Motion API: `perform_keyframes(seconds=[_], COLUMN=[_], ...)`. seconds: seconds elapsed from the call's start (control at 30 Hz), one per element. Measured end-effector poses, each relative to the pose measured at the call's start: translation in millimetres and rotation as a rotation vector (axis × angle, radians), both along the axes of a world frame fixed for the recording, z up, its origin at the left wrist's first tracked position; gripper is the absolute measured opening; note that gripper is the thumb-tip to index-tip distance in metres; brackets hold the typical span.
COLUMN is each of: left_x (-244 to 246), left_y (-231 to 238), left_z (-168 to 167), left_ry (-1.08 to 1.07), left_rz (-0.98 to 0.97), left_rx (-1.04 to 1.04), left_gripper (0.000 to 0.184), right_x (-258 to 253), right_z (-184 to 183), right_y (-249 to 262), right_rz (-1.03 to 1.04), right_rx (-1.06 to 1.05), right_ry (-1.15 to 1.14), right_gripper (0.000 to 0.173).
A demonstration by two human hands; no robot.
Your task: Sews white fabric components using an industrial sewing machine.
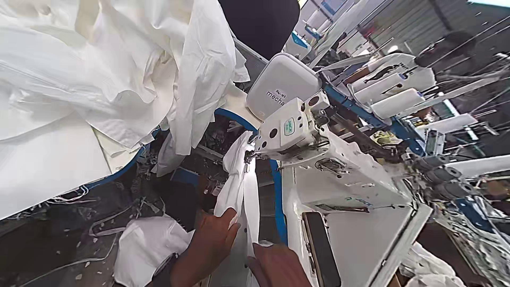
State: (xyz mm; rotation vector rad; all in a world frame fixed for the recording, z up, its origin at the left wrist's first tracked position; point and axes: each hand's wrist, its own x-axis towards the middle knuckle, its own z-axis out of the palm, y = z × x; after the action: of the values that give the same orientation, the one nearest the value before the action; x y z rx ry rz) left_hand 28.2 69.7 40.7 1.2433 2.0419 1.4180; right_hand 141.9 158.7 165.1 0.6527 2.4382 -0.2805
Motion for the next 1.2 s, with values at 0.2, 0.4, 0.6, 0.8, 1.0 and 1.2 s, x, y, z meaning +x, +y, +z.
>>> perform_keyframes(seconds=[0.2,0.4,0.6,0.8,1.0,1.2], left_x=[-5,-11,-14,-48,-17,-2], left_y=[-12,5,2,9,-6,-5], left_z=[1,-7,-3,28,10,5], left_ry=[0.164,0.278,0.271,0.233,0.352,0.404], left_rz=[-0.002,-0.006,-0.075,-0.382,-0.179,0.081], left_rx=[0.056,0.158,0.143,-0.062,0.087,0.119], left_gripper=[0.025,0.028,0.028,0.027,0.023,0.023], right_x=[-11,-13,2,5,8,-10], right_z=[8,8,4,10,-2,-25], right_y=[9,17,28,20,1,-24], right_rz=[0.034,0.1,0.17,0.248,0.144,0.109], right_rx=[0.02,-0.009,-0.035,0.049,0.204,0.496], right_ry=[-0.096,-0.109,0.098,0.242,0.411,0.494], right_gripper=[0.037,0.036,0.033,0.028,0.023,0.021])
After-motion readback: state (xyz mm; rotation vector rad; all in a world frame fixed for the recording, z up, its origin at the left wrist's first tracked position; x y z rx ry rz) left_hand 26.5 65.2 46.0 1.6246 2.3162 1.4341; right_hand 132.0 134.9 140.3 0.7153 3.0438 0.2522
